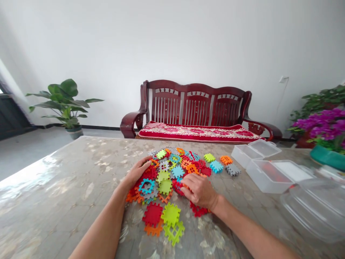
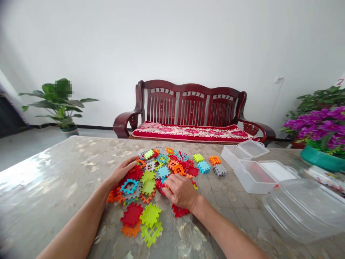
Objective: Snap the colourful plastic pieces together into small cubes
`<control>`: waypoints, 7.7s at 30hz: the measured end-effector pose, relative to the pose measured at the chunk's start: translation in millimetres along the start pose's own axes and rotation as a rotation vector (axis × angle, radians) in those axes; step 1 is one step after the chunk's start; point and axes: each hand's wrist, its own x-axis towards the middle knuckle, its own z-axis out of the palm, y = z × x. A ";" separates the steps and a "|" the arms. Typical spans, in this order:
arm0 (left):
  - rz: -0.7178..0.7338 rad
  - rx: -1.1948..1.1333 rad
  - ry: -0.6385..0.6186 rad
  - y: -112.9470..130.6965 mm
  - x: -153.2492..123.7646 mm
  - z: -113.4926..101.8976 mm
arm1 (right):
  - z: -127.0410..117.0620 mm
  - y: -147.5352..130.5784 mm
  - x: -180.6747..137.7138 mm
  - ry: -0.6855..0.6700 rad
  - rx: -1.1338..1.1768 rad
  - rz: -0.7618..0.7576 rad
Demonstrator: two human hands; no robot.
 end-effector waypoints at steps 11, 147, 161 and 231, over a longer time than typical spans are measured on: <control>0.089 -0.003 0.100 -10.4 7.1 -2.3 | -17.2 -44.8 13.6 -0.053 0.094 -0.179; 0.029 -0.061 0.111 -18.6 23.4 -13.1 | -11.2 106.6 -49.5 0.100 -0.392 0.923; 0.061 -0.079 0.137 -25.1 25.4 -13.8 | -7.7 105.0 -45.4 0.003 -0.425 0.980; 0.043 -0.078 0.247 -19.1 17.3 -9.5 | 10.3 81.6 19.0 0.191 0.126 0.750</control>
